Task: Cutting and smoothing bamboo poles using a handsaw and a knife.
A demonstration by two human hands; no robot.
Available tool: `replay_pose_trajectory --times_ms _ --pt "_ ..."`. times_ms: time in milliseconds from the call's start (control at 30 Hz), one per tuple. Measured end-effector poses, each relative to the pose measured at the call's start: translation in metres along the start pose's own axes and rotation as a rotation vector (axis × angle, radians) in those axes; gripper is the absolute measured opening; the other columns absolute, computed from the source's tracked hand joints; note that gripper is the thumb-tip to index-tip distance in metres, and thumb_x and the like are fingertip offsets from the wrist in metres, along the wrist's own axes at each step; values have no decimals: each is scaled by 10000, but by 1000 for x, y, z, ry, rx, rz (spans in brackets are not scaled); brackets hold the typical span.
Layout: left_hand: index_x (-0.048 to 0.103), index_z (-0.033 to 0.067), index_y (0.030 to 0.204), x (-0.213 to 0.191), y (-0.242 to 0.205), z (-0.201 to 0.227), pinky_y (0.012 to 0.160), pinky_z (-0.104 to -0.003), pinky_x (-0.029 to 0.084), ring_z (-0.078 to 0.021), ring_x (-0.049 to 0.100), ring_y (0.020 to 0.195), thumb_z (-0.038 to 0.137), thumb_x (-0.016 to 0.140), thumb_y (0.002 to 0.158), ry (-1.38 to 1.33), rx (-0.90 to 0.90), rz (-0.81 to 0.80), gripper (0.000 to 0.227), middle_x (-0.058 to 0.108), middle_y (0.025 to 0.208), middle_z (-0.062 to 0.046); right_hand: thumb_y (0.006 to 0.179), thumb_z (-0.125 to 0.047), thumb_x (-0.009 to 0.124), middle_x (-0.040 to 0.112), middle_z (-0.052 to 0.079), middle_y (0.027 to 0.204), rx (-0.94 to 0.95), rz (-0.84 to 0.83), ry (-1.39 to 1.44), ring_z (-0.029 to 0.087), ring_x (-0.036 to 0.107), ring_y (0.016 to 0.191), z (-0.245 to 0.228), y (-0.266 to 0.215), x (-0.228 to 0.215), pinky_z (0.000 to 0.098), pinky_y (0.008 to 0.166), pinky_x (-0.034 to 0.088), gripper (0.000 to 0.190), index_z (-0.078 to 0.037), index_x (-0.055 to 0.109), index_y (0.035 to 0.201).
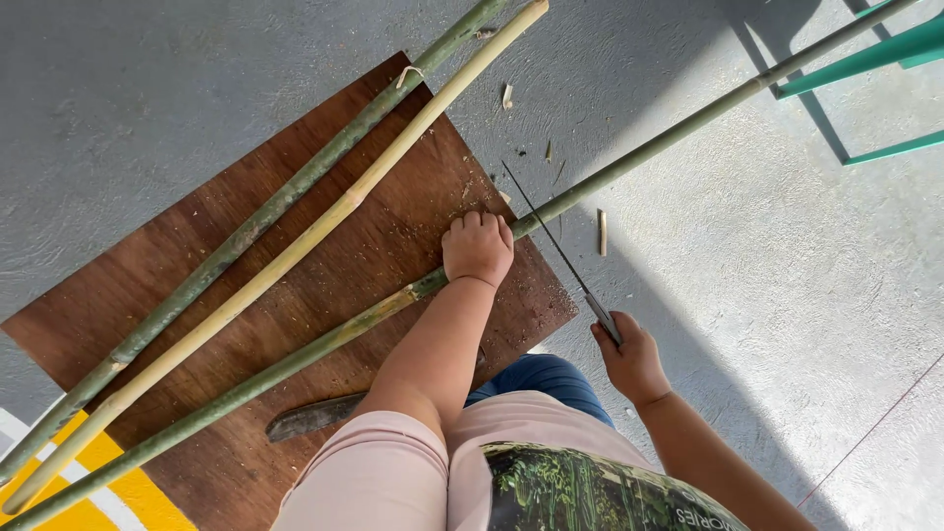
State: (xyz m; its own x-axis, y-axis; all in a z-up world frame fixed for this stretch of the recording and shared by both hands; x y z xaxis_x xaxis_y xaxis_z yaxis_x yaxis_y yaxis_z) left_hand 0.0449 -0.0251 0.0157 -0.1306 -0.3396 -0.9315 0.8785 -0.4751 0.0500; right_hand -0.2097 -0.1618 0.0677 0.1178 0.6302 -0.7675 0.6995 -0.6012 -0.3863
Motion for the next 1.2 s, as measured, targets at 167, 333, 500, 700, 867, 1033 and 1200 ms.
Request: replay_pose_trajectory --times_ms 167,333,500,700,867,1033,1200 --pt "721 103 833 2 2 -1 752 -483 541 -314 653 855 328 499 993 -5 -7 -16 355 675 887 -100 954 -275 666 648 201 675 -32 22 33 363 632 588 -4 -5 0 460 579 485 246 -44 630 1030" --pt "719 101 815 2 2 1 743 -487 541 -320 655 849 307 515 986 -7 5 47 337 678 884 -102 971 -272 671 636 240 693 -54 1 -42 454 614 641 -21 15 -4 509 600 468 254 -28 604 998" --pt "717 96 811 2 3 -1 728 -486 543 -319 655 835 311 529 979 15 -13 54 331 676 868 -106 979 -281 672 630 258 697 -90 -46 -10 464 620 657 -49 73 16 516 629 478 274 -21 602 1026" --pt "714 101 809 4 4 3 708 -481 545 -315 653 824 321 532 969 57 -36 63 327 672 863 -101 978 -263 662 648 250 743 -193 -85 22 466 624 701 -20 59 4 519 635 473 259 -13 594 998" --pt "714 111 821 9 8 -1 718 -478 547 -307 652 832 332 527 975 74 -58 67 327 672 877 -92 966 -260 644 657 239 726 -142 -160 40 452 633 677 -11 50 -12 514 630 477 238 -31 593 1004" --pt "716 106 833 13 0 0 718 -466 553 -300 654 818 341 506 999 102 -34 -32 356 677 874 -100 985 -259 649 657 260 769 -225 -119 8 464 629 713 -38 102 23 521 653 474 262 -17 588 1063" --pt "719 106 838 10 0 4 715 -468 555 -303 660 828 343 506 990 110 -56 -36 354 682 879 -99 986 -262 643 658 257 764 -239 -151 53 451 633 701 -42 95 13 517 646 481 267 -16 582 1071"
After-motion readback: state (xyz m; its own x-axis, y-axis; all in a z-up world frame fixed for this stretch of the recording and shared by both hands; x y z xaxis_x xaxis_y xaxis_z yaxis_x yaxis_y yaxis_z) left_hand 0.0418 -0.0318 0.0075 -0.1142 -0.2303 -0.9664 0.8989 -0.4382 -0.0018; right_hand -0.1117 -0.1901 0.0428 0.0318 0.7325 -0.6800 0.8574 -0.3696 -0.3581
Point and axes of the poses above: each hand's wrist, its own y-axis towards the middle knuckle, its own x-axis out of the palm, z = x × y, the point moved 4 cm from there along y, towards the middle knuckle
